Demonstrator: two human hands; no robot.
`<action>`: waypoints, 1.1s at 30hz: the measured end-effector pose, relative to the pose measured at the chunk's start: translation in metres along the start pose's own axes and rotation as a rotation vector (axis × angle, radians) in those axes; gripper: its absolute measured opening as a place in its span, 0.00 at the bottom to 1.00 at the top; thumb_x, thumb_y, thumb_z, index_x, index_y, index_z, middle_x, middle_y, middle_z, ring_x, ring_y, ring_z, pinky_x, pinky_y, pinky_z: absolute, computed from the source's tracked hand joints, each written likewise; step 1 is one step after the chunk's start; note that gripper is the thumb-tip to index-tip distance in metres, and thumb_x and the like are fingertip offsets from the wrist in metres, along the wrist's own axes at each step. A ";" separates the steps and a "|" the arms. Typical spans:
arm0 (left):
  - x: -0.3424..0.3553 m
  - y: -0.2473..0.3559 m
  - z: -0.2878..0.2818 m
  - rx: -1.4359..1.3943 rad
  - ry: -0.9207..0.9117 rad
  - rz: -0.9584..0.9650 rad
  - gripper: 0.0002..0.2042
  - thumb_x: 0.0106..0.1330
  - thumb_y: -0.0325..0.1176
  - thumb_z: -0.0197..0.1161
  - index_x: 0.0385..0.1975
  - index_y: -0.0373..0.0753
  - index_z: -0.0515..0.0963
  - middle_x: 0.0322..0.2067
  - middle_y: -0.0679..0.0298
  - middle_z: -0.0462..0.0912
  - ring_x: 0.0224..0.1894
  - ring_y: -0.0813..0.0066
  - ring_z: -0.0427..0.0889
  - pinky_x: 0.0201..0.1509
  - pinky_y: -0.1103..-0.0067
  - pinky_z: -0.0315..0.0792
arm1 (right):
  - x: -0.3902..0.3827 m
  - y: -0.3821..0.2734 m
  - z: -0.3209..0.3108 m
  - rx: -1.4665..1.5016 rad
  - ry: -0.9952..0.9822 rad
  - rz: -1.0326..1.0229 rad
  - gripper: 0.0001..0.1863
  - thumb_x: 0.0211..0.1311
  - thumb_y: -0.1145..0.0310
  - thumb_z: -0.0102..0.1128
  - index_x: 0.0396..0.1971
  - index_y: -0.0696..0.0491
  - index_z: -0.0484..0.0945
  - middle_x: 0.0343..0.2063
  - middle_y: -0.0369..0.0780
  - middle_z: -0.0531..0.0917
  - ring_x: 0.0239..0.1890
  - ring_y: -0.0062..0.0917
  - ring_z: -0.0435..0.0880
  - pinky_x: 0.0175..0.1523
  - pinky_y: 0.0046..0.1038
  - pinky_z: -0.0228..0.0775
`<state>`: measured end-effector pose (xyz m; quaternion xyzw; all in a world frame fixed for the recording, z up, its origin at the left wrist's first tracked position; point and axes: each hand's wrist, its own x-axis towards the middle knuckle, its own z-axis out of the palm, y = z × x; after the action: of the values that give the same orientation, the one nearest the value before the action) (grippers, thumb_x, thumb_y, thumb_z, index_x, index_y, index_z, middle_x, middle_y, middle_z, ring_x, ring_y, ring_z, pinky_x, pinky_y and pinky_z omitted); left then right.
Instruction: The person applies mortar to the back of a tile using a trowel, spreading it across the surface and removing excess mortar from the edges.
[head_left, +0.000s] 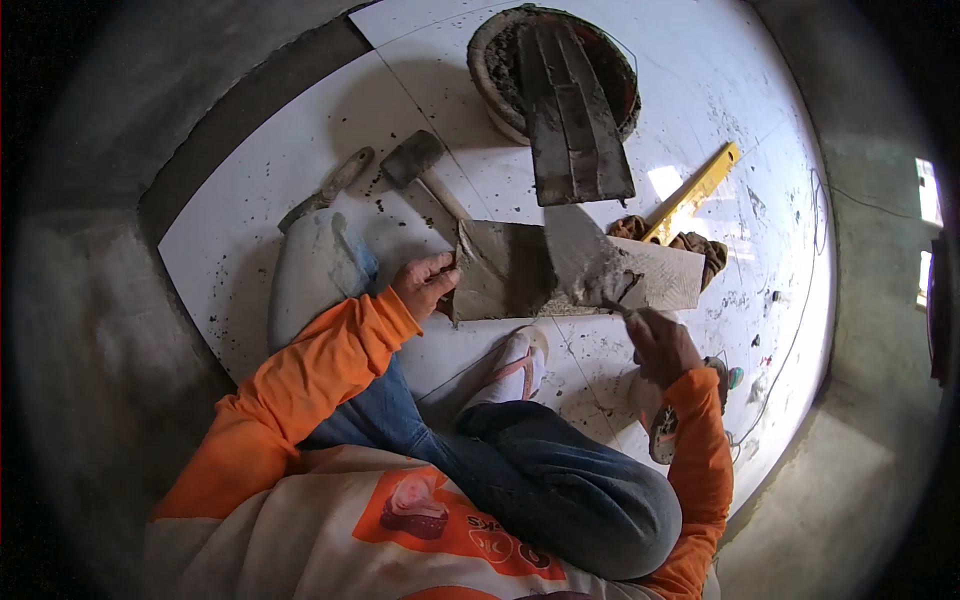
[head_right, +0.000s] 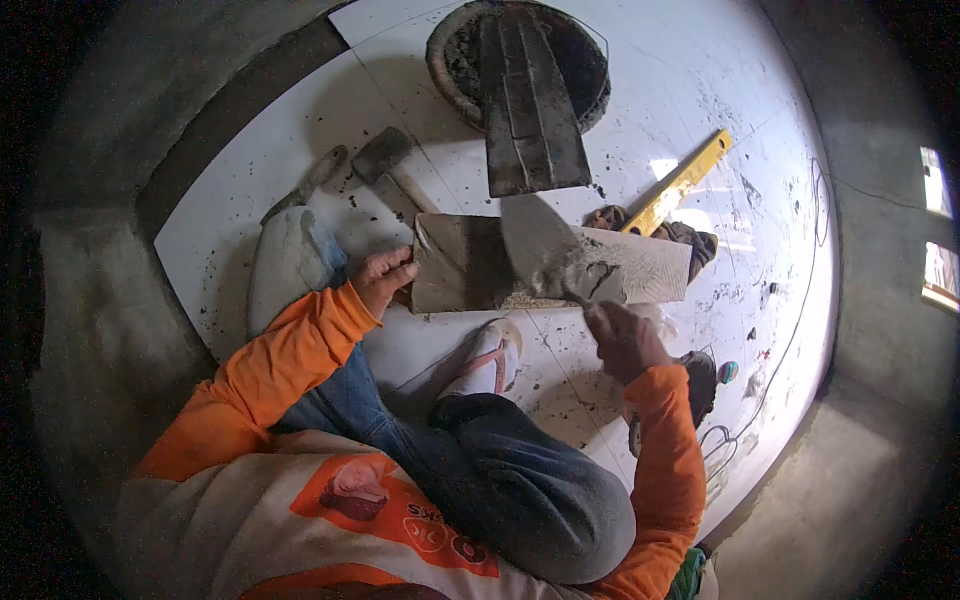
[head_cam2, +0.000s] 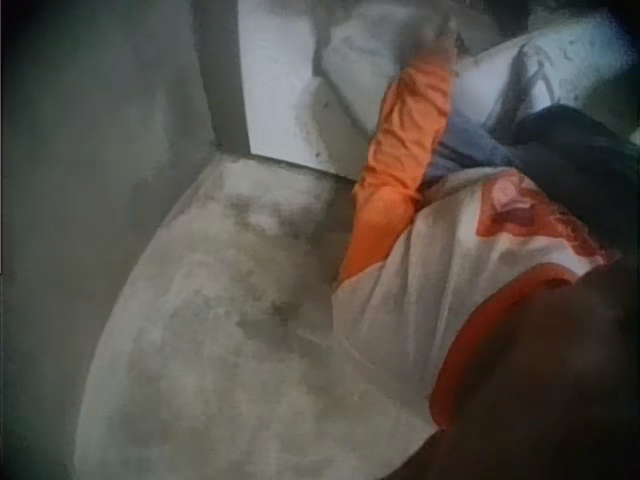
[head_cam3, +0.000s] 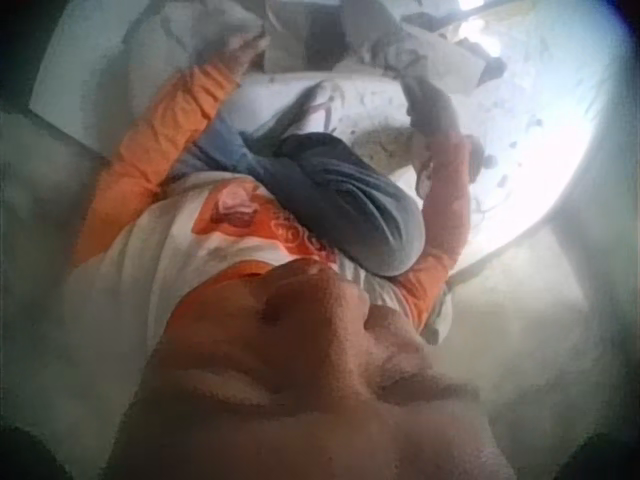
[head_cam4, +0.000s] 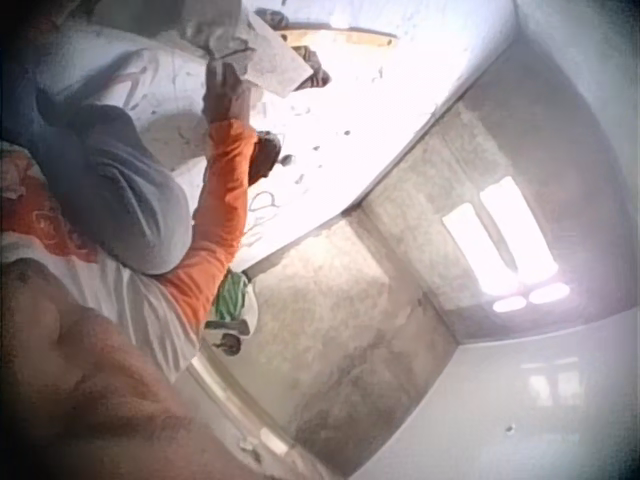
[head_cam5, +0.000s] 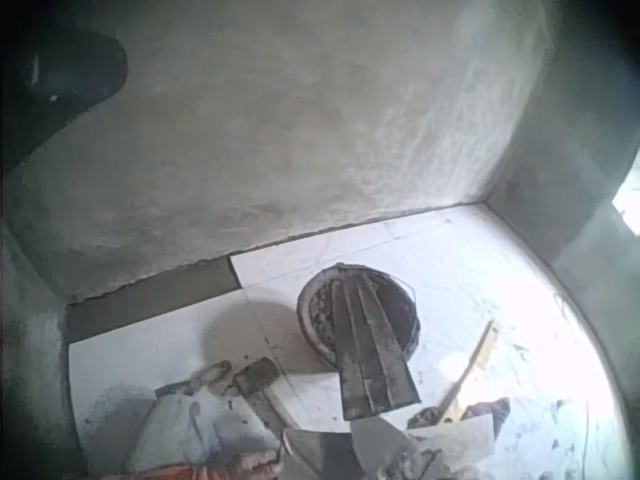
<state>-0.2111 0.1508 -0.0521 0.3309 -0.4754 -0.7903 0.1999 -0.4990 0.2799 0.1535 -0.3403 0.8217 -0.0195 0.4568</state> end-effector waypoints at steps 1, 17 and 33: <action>0.001 0.007 0.000 -0.064 -0.057 -0.014 0.14 0.65 0.34 0.52 0.46 0.31 0.71 0.40 0.65 0.77 0.42 0.81 0.74 0.49 0.84 0.68 | -0.003 0.007 0.011 -0.192 0.134 -0.318 0.20 0.63 0.54 0.47 0.30 0.58 0.73 0.22 0.40 0.76 0.19 0.28 0.77 0.25 0.29 0.70; 0.000 0.009 -0.001 -0.116 -0.069 -0.032 0.17 0.63 0.32 0.54 0.51 0.34 0.70 0.42 0.68 0.76 0.45 0.84 0.71 0.52 0.82 0.64 | 0.035 0.024 0.035 -0.323 0.222 -0.495 0.12 0.60 0.60 0.51 0.33 0.53 0.76 0.28 0.47 0.79 0.33 0.42 0.79 0.35 0.39 0.71; -0.003 0.007 0.001 0.127 -0.067 0.192 0.16 0.62 0.34 0.51 0.47 0.32 0.72 0.42 0.64 0.77 0.44 0.80 0.72 0.51 0.83 0.63 | 0.052 0.074 -0.024 0.057 0.009 0.172 0.27 0.65 0.45 0.36 0.31 0.56 0.72 0.15 0.39 0.73 0.16 0.23 0.72 0.22 0.28 0.65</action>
<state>-0.2100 0.1498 -0.0449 0.2693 -0.5605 -0.7463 0.2373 -0.5751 0.2999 0.1037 -0.2554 0.8491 -0.0050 0.4624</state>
